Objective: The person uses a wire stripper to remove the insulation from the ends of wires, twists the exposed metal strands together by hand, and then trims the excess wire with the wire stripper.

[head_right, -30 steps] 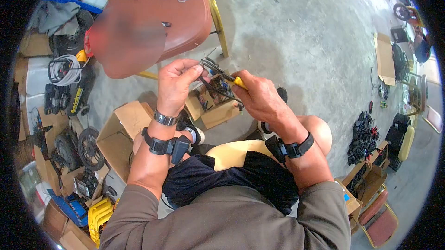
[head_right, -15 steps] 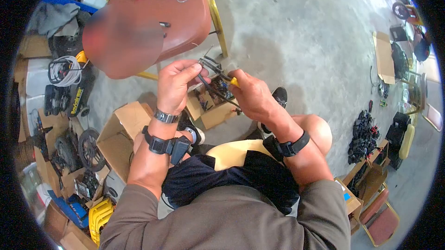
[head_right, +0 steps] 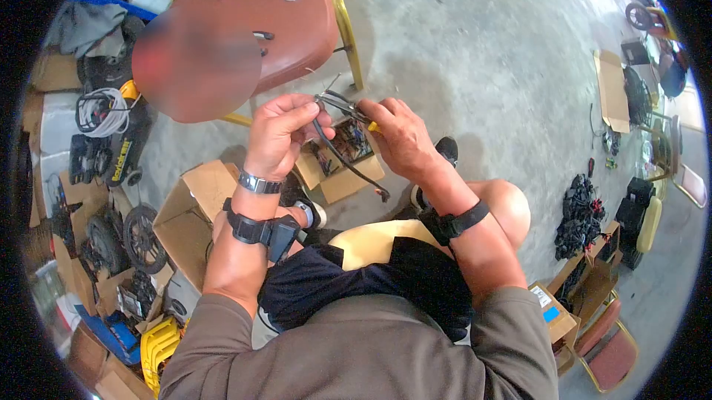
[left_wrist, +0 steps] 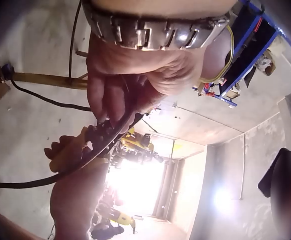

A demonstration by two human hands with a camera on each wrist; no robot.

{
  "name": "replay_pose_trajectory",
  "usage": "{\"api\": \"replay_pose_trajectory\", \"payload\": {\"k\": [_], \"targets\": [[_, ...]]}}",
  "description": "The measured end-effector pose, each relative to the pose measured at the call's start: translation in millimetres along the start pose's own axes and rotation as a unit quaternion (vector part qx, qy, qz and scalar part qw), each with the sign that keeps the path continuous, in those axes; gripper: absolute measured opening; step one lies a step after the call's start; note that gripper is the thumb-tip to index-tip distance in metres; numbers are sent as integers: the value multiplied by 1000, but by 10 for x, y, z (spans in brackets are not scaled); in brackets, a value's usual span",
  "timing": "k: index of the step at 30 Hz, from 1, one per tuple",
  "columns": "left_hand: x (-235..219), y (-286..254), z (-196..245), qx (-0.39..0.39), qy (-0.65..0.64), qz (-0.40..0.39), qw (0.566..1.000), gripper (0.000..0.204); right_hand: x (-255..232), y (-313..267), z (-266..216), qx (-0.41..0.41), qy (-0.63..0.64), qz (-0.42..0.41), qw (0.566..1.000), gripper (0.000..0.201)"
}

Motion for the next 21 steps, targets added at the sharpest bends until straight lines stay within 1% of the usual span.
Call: {"api": "replay_pose_trajectory", "payload": {"k": [3,6,9,12,14,15,18,21], "targets": [[-1,-5,30,7,7,-13,1000,9,-11,-15,-17,2,-24,22,999,45],[0,-6,26,1,-7,-25,1000,10,1,-12,1,10,11,24,1000,48],[20,-34,30,-15,-27,-31,999,10,-31,0,-35,-5,2,51,999,46],[16,-19,21,-4,-28,-30,999,11,-45,10,-21,-5,-33,40,999,43],[5,10,31,9,-8,-29,1000,12,-37,6,-2,15,-8,15,1000,39],[-4,13,25,13,1,-28,1000,12,-26,-21,3,27,5,2,1000,38],[-31,42,-15,18,51,-26,998,12,-90,-118,85,126,54,-79,987,30],[-8,52,-22,22,96,-36,995,13,-291,-209,24,244,21,-150,958,27]]}}
Point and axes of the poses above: each hand's wrist, its own y-axis towards the middle knuckle, its own x-axis out of the palm, z = x × y, the point moved 9 cm from there along y, towards the middle knuckle, and after that the axes turned 15 degrees about x, right-handed, at the moved point
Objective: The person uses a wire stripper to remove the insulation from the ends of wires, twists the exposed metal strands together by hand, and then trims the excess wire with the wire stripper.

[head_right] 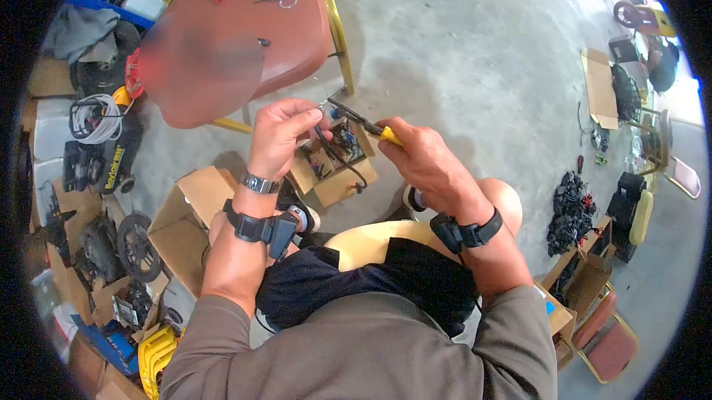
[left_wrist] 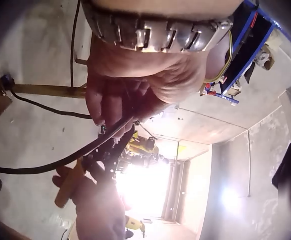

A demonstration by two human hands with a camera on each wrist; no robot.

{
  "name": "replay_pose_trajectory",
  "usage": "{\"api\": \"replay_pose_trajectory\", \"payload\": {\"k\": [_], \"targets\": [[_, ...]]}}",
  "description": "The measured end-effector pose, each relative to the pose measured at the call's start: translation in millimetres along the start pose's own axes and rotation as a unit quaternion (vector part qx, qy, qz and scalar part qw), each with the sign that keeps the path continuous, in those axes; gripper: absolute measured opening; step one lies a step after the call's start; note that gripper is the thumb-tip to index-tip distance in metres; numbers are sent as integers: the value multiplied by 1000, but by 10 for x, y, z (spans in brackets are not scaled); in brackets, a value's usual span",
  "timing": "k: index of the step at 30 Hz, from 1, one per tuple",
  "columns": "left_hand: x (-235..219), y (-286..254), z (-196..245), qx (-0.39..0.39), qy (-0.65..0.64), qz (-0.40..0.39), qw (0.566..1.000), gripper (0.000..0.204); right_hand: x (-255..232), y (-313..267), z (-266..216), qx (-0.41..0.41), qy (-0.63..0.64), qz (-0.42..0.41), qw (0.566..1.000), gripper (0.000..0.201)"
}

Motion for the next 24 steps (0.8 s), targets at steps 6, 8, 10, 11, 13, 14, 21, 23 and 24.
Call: {"api": "replay_pose_trajectory", "payload": {"k": [6,8,10,11,13,14,21,23,24], "targets": [[125,-2,-89,-1,29,-20,999,16,-186,-105,-126,-28,-205,11,978,23],[158,6,-67,12,36,-29,999,16,-286,-110,-247,12,-275,2,961,22],[169,18,-40,30,46,-33,998,16,-382,-137,-378,4,-296,9,955,22],[182,14,-16,33,57,-34,997,15,-416,-132,-425,2,-313,6,950,21],[214,1,10,29,70,-33,997,15,-448,-87,-464,-12,-343,2,939,20],[217,-11,5,26,77,-33,996,15,-450,-81,-498,-13,-355,-1,935,19],[221,-5,43,59,96,-49,992,15,-457,-59,-757,-17,-433,-14,901,19],[224,-12,59,59,99,-50,992,15,-456,-50,-793,-18,-446,-13,895,19],[220,-7,59,63,90,-42,993,13,-453,-48,-808,-31,-440,-13,897,18]]}}
Point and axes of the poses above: each hand's wrist, its own y-axis towards the middle knuckle, its own x-axis out of the palm, z = x × y, the point moved 9 cm from there along y, towards the middle knuckle, and after that the axes turned 15 degrees about x, right-handed, at the moved point
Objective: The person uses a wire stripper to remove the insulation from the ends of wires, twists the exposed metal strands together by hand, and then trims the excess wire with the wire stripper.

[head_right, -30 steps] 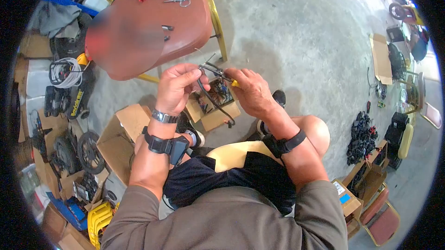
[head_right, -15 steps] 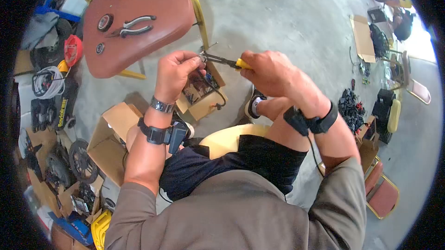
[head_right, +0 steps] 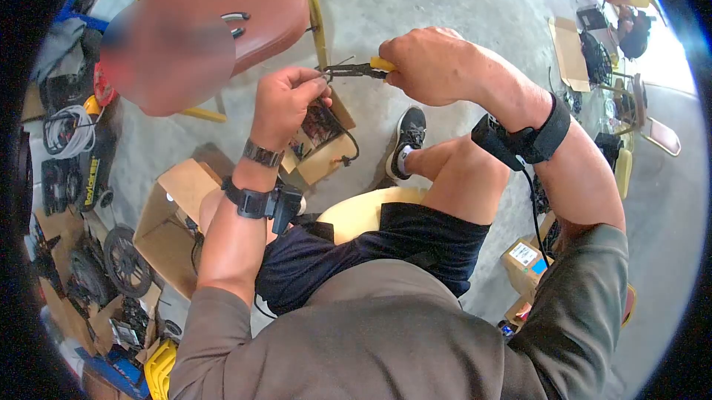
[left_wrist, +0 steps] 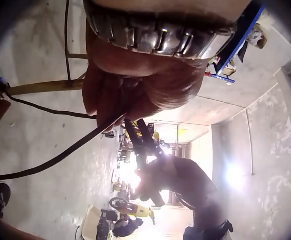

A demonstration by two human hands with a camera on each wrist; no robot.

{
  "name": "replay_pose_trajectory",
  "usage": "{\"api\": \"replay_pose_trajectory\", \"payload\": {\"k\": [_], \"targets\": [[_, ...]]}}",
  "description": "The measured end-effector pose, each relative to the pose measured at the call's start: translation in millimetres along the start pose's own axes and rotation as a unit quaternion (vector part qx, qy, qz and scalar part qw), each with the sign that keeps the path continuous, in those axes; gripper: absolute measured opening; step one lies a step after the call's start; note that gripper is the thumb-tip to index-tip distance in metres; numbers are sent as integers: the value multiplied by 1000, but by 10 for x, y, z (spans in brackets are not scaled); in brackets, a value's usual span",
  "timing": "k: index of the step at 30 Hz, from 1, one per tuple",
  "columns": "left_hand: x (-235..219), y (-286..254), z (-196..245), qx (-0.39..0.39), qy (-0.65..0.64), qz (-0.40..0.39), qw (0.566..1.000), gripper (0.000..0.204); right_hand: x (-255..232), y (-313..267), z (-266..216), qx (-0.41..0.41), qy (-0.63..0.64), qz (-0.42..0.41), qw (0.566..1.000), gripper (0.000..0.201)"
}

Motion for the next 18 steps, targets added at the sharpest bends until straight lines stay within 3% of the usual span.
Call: {"api": "replay_pose_trajectory", "payload": {"k": [11,18], "targets": [[13,-9,17,-5,26,-25,999,15,-36,-13,-53,-29,-14,19,999,17],[10,-14,14,-8,10,-21,1000,13,-55,-37,-69,-1,-42,-3,999,21]]}}
Point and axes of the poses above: each hand's wrist, its own y-axis towards the middle knuckle, its own x-axis out of the palm, z = x × y, the point moved 9 cm from there along y, towards the middle knuckle, and after that the axes turned 15 degrees about x, right-handed, at the moved point
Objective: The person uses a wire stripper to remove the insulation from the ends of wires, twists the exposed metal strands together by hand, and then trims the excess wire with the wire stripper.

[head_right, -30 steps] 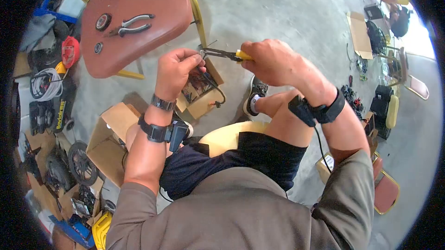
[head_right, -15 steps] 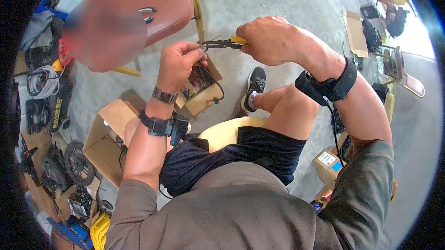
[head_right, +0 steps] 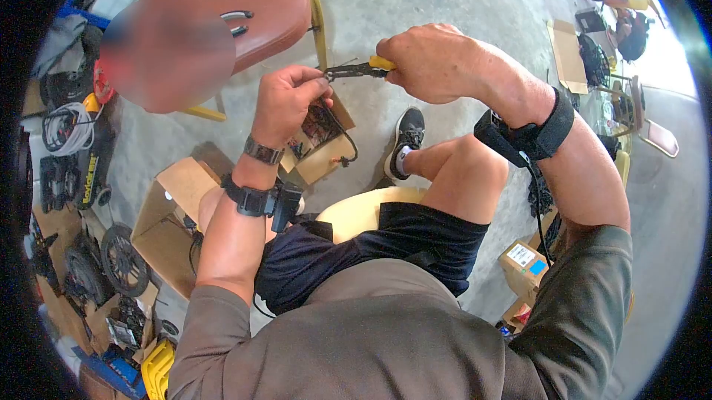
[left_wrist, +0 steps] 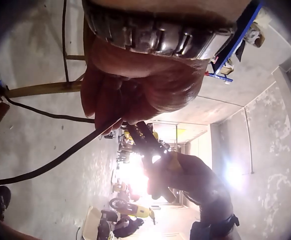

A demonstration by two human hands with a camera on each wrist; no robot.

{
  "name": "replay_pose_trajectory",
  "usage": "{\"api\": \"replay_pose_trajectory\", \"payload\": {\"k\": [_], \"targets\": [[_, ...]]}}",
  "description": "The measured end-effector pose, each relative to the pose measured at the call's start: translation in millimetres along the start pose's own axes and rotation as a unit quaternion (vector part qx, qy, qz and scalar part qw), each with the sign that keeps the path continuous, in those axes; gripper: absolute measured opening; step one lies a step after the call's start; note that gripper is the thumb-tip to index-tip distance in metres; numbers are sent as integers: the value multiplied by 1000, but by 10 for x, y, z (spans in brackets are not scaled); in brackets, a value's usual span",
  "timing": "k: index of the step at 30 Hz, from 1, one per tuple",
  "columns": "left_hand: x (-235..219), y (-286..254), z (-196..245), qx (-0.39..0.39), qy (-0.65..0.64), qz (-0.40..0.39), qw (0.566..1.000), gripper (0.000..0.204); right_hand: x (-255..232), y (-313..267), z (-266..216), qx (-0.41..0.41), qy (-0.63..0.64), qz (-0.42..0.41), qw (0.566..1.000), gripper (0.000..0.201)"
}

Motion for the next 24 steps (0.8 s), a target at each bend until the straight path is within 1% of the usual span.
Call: {"api": "replay_pose_trajectory", "payload": {"k": [2,5,6,9,12,13,16,17,20,21,24], "targets": [[-13,10,-24,-4,-27,12,1000,13,-17,-20,-13,-9,11,4,1000,21],[-80,34,-9,-1,-37,31,999,13,116,-26,15,-14,69,68,995,20],[-94,36,-13,-4,-41,33,999,13,189,-46,18,-40,104,97,989,19],[-80,7,-67,-10,-46,33,998,12,408,-26,75,-30,193,102,975,19],[-124,3,-102,-18,-67,72,995,12,400,-126,71,-18,246,47,968,19],[-162,8,-96,-8,-85,87,993,13,459,-102,121,-20,262,20,965,18],[-232,-20,-45,-3,-92,104,990,15,431,-45,268,17,382,-37,923,19],[-247,-32,-75,-13,-98,106,989,18,393,50,324,19,414,-26,910,21],[-256,-75,-75,-19,-94,93,991,18,-25,279,253,20,357,34,933,23],[-267,-83,-84,-18,-75,78,994,19,-92,441,217,0,369,41,929,26],[-278,-100,-99,-35,-58,53,996,19,-368,875,-97,-81,288,178,938,30]]}}
Point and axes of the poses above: each hand's wrist, its own y-axis towards the middle knuckle, its own x-axis out of the palm, z = x × y, the point moved 9 cm from there along y, towards the middle knuckle, and after that the axes turned 15 degrees about x, right-handed, at the moved point
